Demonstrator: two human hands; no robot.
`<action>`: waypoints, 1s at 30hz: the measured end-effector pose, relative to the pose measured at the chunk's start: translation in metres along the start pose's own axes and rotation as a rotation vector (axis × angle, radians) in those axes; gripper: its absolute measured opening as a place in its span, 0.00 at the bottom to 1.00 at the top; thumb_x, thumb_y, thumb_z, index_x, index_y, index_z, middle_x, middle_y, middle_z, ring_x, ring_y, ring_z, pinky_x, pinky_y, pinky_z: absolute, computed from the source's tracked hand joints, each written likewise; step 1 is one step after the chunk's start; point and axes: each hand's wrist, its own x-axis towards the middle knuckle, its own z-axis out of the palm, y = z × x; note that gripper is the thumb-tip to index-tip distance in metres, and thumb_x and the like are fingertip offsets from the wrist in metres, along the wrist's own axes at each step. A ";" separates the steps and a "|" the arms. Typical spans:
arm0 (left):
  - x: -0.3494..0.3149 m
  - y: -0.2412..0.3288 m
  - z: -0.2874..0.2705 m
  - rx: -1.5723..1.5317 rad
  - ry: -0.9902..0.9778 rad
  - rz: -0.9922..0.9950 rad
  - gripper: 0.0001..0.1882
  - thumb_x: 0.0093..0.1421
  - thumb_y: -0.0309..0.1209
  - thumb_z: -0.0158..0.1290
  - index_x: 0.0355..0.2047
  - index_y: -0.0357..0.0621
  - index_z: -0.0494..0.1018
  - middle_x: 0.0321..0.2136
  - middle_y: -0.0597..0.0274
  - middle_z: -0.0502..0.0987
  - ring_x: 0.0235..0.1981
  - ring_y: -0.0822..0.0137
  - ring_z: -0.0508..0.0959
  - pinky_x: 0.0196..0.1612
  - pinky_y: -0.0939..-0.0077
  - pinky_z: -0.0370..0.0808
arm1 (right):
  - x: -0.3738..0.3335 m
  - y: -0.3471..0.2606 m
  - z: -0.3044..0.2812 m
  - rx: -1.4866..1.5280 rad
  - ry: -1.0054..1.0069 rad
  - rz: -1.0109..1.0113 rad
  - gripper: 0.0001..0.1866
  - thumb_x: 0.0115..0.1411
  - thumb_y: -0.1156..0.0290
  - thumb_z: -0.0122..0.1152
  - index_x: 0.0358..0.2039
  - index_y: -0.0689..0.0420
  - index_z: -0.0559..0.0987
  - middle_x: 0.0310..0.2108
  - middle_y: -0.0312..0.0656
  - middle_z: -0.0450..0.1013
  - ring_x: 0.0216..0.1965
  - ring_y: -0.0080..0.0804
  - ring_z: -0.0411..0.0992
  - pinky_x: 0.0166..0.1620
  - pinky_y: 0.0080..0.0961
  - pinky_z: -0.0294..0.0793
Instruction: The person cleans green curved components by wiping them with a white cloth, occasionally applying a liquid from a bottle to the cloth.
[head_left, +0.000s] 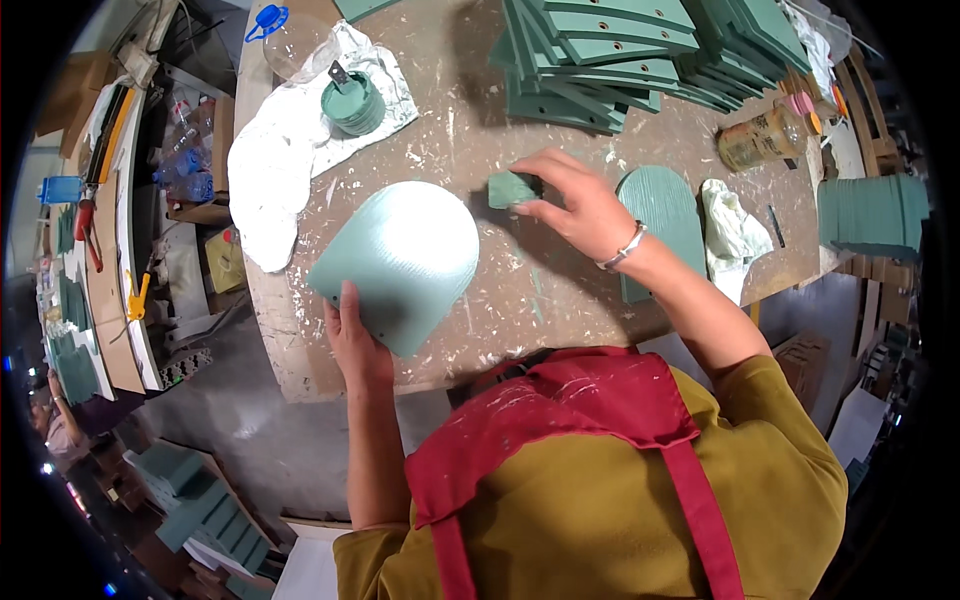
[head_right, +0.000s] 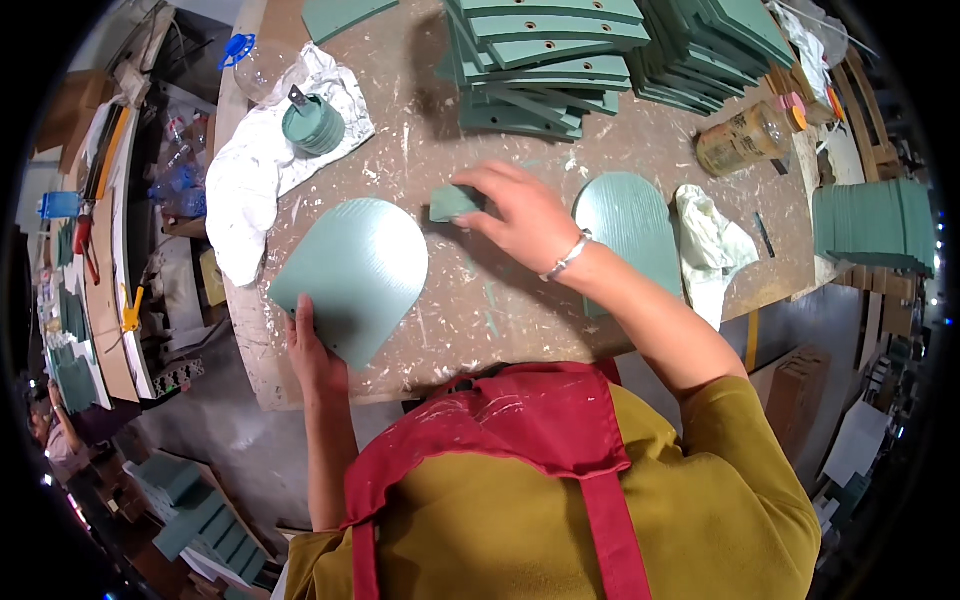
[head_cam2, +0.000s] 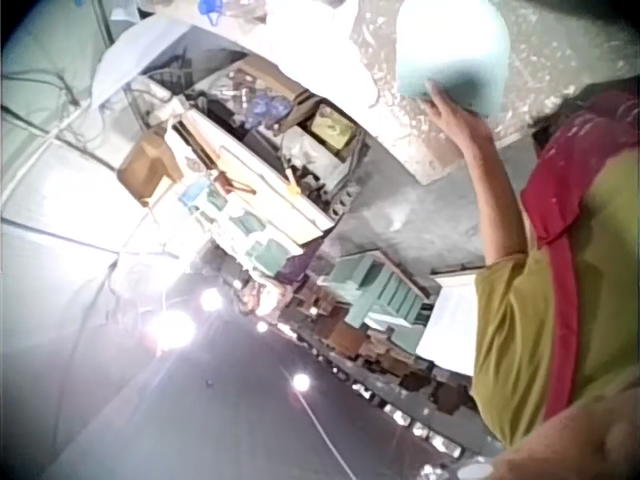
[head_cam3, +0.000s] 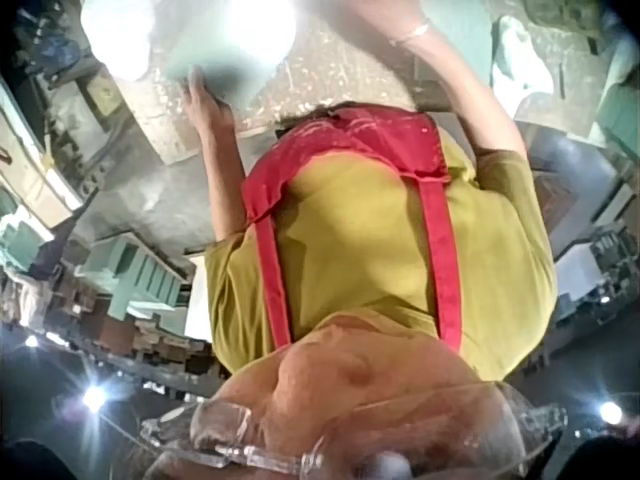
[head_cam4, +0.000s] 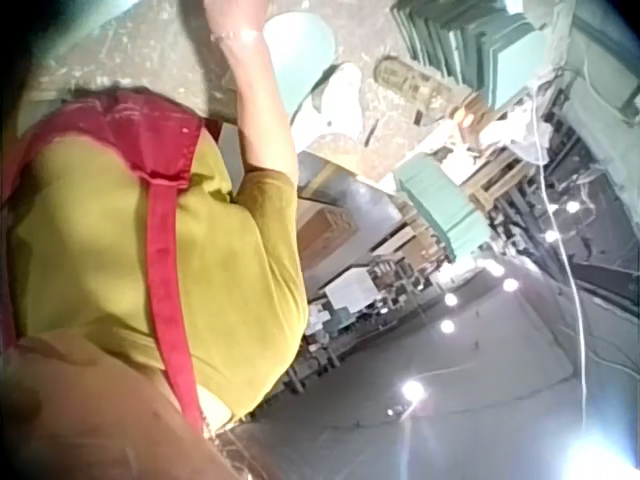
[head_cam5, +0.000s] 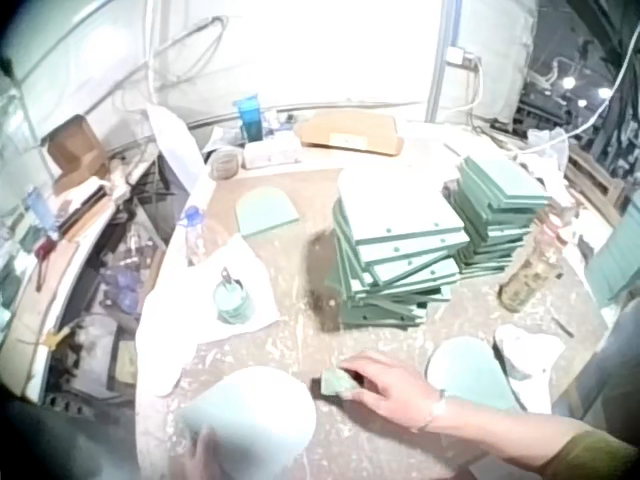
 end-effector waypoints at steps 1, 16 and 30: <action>0.001 0.000 0.000 -0.016 -0.008 0.006 0.18 0.67 0.33 0.47 0.56 0.43 0.64 0.46 0.65 0.74 0.44 0.71 0.75 0.44 0.75 0.75 | 0.003 -0.001 0.002 -0.047 0.018 -0.045 0.20 0.53 0.67 0.64 0.46 0.59 0.75 0.39 0.45 0.71 0.41 0.46 0.71 0.45 0.35 0.71; -0.005 0.011 0.007 -0.085 -0.074 0.036 0.17 0.67 0.30 0.46 0.56 0.43 0.65 0.45 0.64 0.75 0.43 0.72 0.76 0.44 0.76 0.76 | 0.014 -0.017 0.001 -0.199 0.046 -0.099 0.18 0.51 0.69 0.66 0.43 0.57 0.76 0.38 0.43 0.71 0.42 0.46 0.70 0.46 0.37 0.69; -0.007 0.013 0.002 -0.089 -0.092 0.000 0.17 0.66 0.30 0.47 0.54 0.41 0.65 0.45 0.64 0.75 0.44 0.72 0.76 0.45 0.75 0.76 | 0.005 -0.024 -0.007 -0.186 -0.018 -0.173 0.19 0.50 0.73 0.66 0.44 0.56 0.76 0.40 0.43 0.70 0.45 0.45 0.69 0.48 0.37 0.69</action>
